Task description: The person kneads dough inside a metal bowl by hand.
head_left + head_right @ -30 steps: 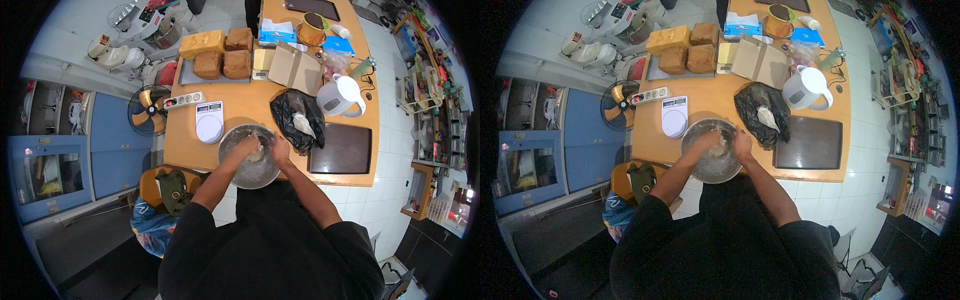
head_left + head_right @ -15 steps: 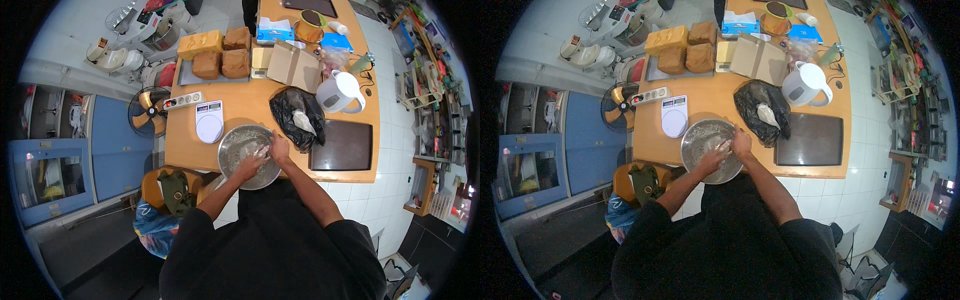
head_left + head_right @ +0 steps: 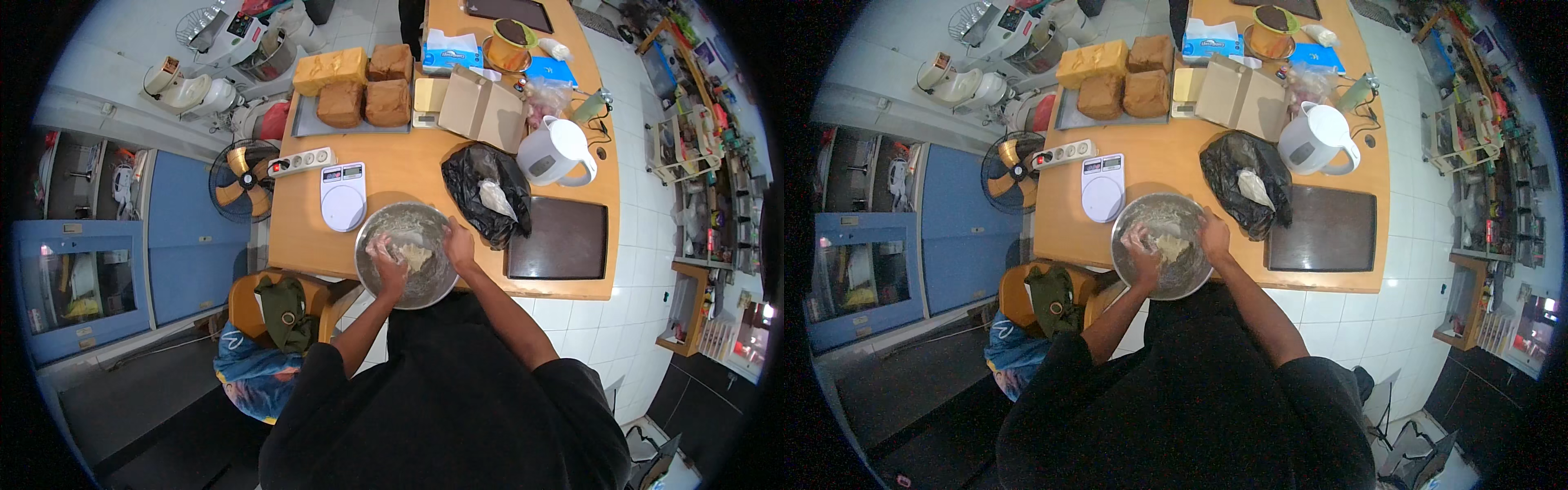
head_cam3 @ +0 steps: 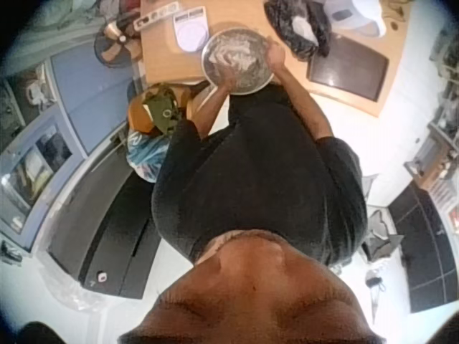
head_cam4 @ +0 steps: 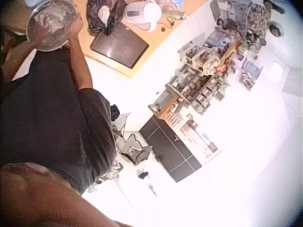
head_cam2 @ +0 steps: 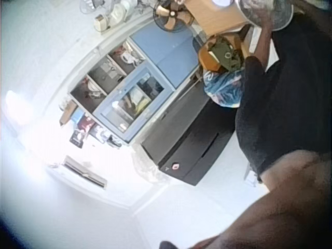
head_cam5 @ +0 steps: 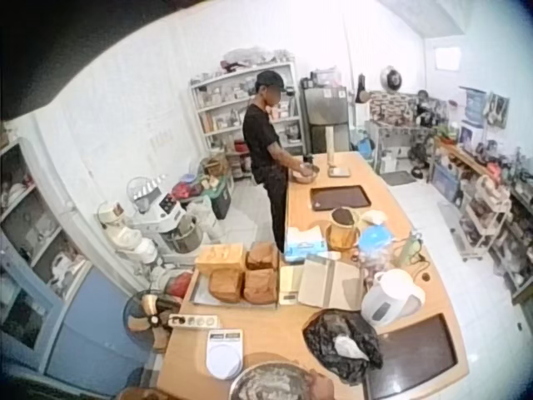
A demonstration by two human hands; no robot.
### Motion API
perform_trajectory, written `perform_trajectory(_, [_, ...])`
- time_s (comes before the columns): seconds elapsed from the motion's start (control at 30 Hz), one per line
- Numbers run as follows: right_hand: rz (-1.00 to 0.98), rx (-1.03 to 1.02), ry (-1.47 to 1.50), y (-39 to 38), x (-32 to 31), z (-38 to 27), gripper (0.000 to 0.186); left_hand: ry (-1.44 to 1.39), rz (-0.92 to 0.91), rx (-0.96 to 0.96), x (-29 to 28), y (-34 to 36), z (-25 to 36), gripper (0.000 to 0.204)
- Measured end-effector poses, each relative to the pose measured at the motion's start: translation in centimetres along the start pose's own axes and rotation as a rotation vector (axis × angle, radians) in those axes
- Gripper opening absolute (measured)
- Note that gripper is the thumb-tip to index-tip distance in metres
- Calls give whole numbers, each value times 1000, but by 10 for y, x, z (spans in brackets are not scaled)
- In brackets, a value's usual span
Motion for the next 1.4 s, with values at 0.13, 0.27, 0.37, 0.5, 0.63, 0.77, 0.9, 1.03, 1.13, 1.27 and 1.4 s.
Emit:
perform_trajectory(0.13, [-5,126,175,1,1,23,24,448,-134,-69,1,0,2,56])
perform_trajectory(0.27, [-6,117,447,5,10,46,35,837,-263,-79,13,-9,5,65])
perform_trajectory(0.37, [-21,146,502,4,14,40,36,780,-293,-95,25,-6,-21,63])
perform_trajectory(0.5, [-8,25,457,2,11,25,30,562,-270,40,56,-15,-48,57])
perform_trajectory(0.63, [8,53,381,-1,8,26,29,479,-397,-129,39,-6,6,52])
perform_trajectory(0.77, [52,-3,347,-1,11,18,26,276,-322,177,43,-8,28,53])
perform_trajectory(0.9, [82,-52,251,3,6,15,22,383,-635,416,40,-32,53,73])
perform_trajectory(1.03, [36,64,240,3,5,11,22,492,-920,325,36,-51,15,83])
perform_trajectory(1.13, [32,42,258,2,8,9,20,337,-756,382,20,-43,-5,80])
perform_trajectory(1.27, [92,-13,239,0,4,3,22,549,-409,270,0,-7,-7,77])
perform_trajectory(1.4, [110,-12,217,0,2,11,23,695,-570,-59,1,11,-19,69])
Point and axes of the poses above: each hand's wrist, its own y-axis towards the middle knuckle, its own x-axis out of the palm, z = x × y, the point moved 6 cm from there along y, towards the middle knuckle, and after that the axes turned 14 degrees about y, right-handed, at the moved point
